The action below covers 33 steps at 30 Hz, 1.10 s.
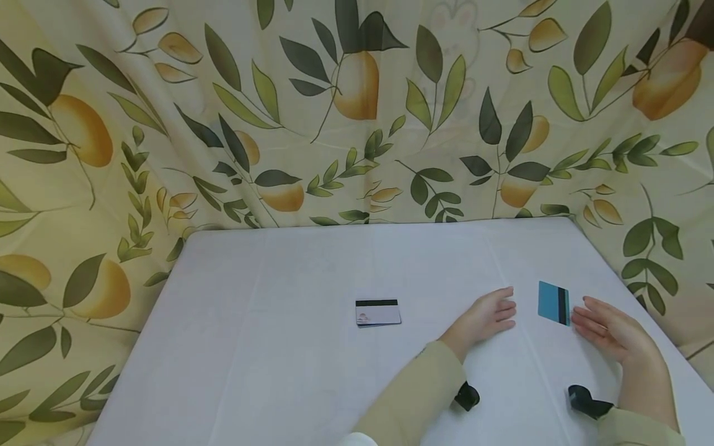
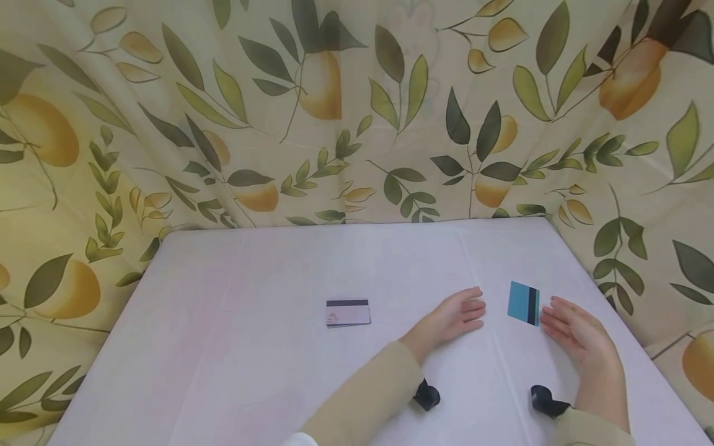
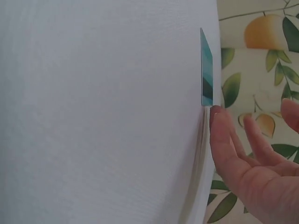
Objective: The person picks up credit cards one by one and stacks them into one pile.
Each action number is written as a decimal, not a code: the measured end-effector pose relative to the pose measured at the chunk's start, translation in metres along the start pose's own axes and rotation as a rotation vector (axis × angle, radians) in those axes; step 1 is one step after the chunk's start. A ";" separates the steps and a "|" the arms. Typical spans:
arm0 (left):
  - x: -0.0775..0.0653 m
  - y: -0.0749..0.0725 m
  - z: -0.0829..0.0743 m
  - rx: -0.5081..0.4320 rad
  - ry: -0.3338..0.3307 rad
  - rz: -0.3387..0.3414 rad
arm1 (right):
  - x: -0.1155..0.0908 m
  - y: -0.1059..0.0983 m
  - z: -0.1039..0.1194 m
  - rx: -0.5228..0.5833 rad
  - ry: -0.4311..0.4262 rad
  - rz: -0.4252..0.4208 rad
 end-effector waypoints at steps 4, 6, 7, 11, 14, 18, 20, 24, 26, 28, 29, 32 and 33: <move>-0.002 0.004 0.004 -0.009 0.000 0.020 | 0.002 -0.006 -0.006 -0.025 0.012 -0.020; -0.003 0.008 0.008 -0.013 -0.010 0.033 | 0.003 -0.009 -0.009 -0.045 0.016 -0.027; -0.003 0.010 0.010 -0.014 -0.016 0.043 | 0.003 -0.010 -0.010 -0.054 0.017 -0.029; -0.004 0.018 0.017 -0.010 -0.028 0.082 | 0.003 -0.010 -0.011 -0.094 0.015 -0.022; -0.005 0.022 0.020 0.000 -0.030 0.101 | 0.002 -0.008 -0.012 -0.121 0.033 -0.031; -0.006 0.027 0.022 0.008 -0.036 0.111 | 0.002 -0.006 -0.013 -0.111 0.049 -0.025; -0.006 0.028 0.023 0.006 -0.038 0.112 | 0.003 -0.004 -0.014 -0.103 0.048 -0.006; -0.007 0.029 0.024 0.015 -0.040 0.116 | 0.004 0.000 -0.015 -0.090 0.053 0.020; -0.007 0.030 0.025 0.021 -0.042 0.114 | 0.004 0.001 -0.015 -0.086 0.059 0.023; -0.007 0.031 0.026 0.024 -0.046 0.112 | 0.004 0.001 -0.015 -0.074 0.065 0.020; -0.006 0.031 0.026 0.020 -0.047 0.110 | 0.004 0.000 -0.016 -0.069 0.067 0.016; -0.004 0.029 0.028 -0.010 -0.056 0.088 | 0.004 0.000 -0.016 -0.054 0.075 0.011; -0.004 0.028 0.028 -0.025 -0.060 0.077 | 0.004 0.000 -0.016 -0.050 0.079 0.007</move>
Point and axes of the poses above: each hand's wrist, its own x-axis towards the middle knuckle, its own y-axis out of the palm, z = x × y, the point moved 8 cm from there along x, towards the middle knuckle, and after that the axes turned 9 degrees about -z, right-handed, at the moved point
